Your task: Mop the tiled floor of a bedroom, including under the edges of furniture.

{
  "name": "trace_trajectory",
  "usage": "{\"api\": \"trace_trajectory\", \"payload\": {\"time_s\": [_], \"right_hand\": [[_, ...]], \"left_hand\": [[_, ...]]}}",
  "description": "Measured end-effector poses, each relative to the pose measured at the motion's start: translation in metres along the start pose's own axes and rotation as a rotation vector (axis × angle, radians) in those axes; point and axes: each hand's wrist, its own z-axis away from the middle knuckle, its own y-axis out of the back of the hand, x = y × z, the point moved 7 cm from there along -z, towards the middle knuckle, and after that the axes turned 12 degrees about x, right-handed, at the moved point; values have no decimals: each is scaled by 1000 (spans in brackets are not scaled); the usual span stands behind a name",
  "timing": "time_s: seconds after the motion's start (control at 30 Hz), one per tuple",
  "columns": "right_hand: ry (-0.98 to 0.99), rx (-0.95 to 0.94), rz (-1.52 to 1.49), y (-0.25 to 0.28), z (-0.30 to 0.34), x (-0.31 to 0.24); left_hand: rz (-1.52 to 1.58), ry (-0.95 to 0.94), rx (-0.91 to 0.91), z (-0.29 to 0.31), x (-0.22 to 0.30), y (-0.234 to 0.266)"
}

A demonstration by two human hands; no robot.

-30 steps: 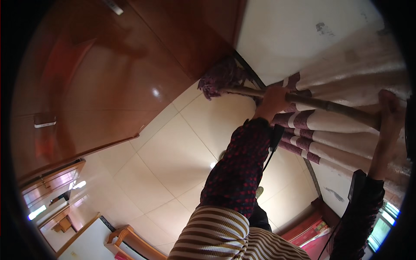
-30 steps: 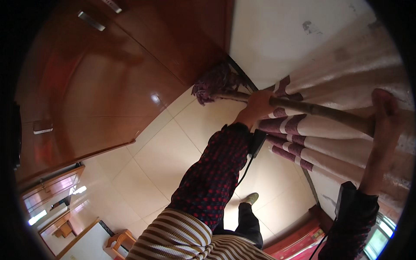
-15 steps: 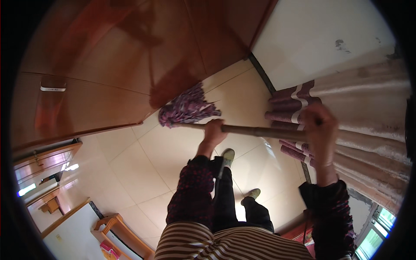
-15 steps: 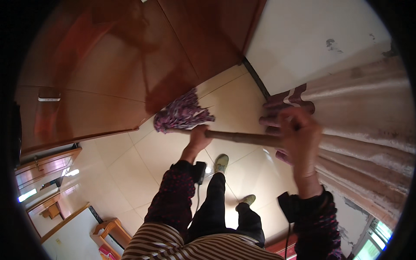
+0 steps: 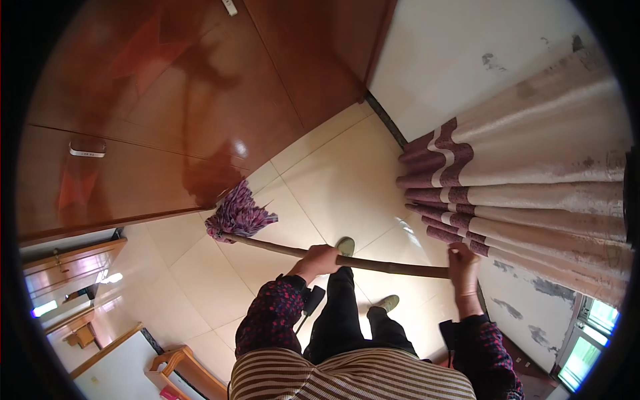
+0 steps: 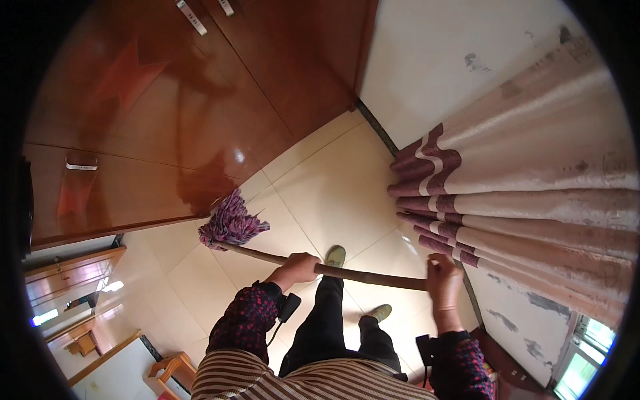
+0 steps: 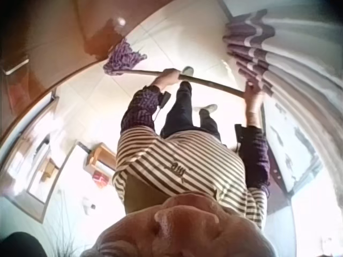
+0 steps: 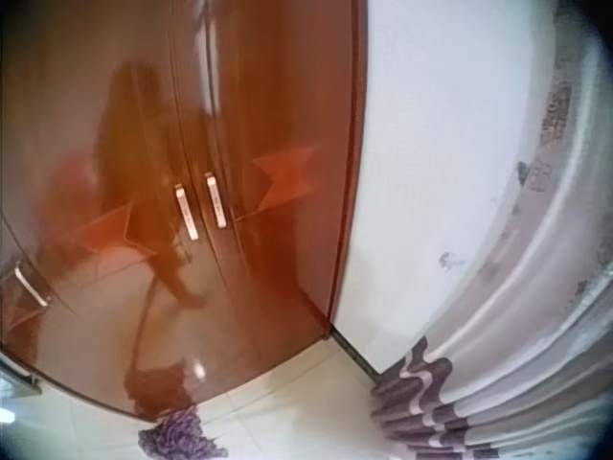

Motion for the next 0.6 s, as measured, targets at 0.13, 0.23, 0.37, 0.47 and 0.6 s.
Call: {"api": "trace_trajectory", "payload": {"time_s": [0.13,0.23,0.37,0.47,0.6], "right_hand": [[-454,-144,-708,68,-13,-17],[-374,-232,-1282,89,-14,-71],[-182,-189,-1348,87,4,-107],[-159,-159,-1122,94,28,-99],[-210,-22,-1234,135,39,-44]], "left_hand": [[-82,-96,30,1,61,47],[-111,-121,229,-9,69,87],[-299,-240,520,-39,81,91],[46,-176,785,-50,87,64],[141,-224,821,-68,141,35]]}}
